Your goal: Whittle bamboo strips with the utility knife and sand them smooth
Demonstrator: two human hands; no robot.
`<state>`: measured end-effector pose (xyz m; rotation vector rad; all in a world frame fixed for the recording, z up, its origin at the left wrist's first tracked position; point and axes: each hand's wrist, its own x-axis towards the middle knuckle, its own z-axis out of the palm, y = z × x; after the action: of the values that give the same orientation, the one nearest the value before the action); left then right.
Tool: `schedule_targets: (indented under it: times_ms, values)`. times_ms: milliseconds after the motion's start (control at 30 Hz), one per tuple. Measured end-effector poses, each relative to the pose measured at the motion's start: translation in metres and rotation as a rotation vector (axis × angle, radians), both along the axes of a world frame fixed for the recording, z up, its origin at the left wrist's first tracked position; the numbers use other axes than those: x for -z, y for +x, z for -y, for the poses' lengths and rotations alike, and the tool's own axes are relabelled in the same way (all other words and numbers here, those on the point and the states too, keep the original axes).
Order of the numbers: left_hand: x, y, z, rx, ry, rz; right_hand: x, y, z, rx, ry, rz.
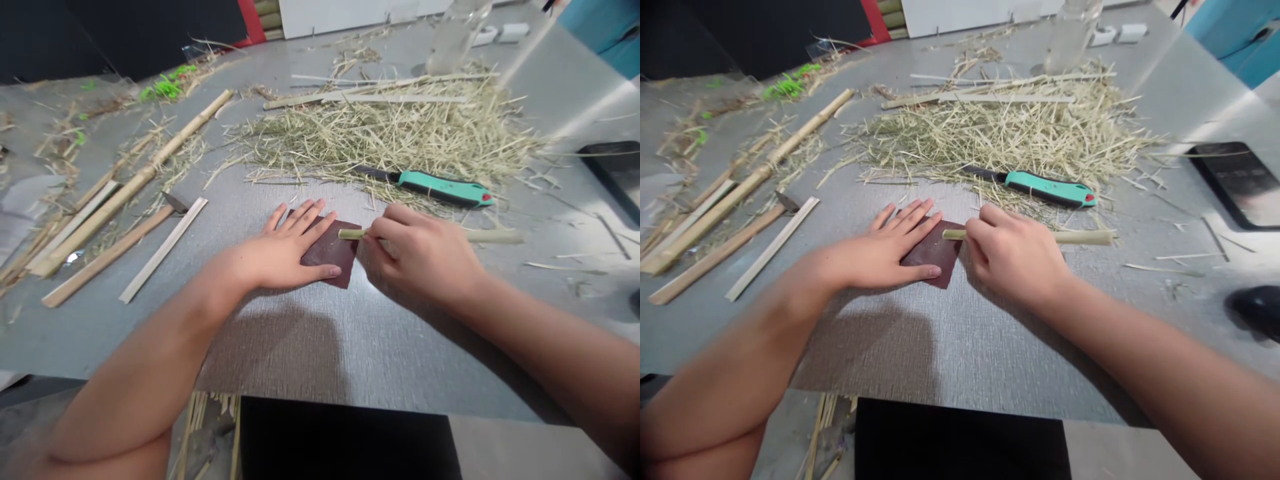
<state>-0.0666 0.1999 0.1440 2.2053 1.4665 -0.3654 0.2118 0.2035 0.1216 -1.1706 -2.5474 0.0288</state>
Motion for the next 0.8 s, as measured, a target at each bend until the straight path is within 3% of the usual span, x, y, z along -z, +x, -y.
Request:
schedule_targets:
  times_ms: [200, 333, 467, 600, 800]
  values:
    - [0.0004, -0.0021, 0.0004, 0.009, 0.007, 0.041, -0.0046, -0.0002, 0.002, -0.06, -0.049, 0.023]
    - [0.0017, -0.0031, 0.0008, 0.003, 0.016, 0.038, -0.0038, 0.0016, -0.0013, -0.003, -0.019, -0.009]
    - [0.0015, -0.0026, 0.0008, 0.011, 0.012, 0.038, -0.0024, 0.0027, -0.0026, -0.074, -0.023, 0.002]
    - [0.0011, -0.0012, -0.0001, -0.001, 0.008, 0.016, -0.0012, 0.0039, -0.0044, 0.009, -0.046, -0.037]
    - [0.0016, -0.0002, -0.0005, 0.0, 0.009, 0.031, 0.0004, 0.0028, -0.0056, -0.035, -0.087, -0.029]
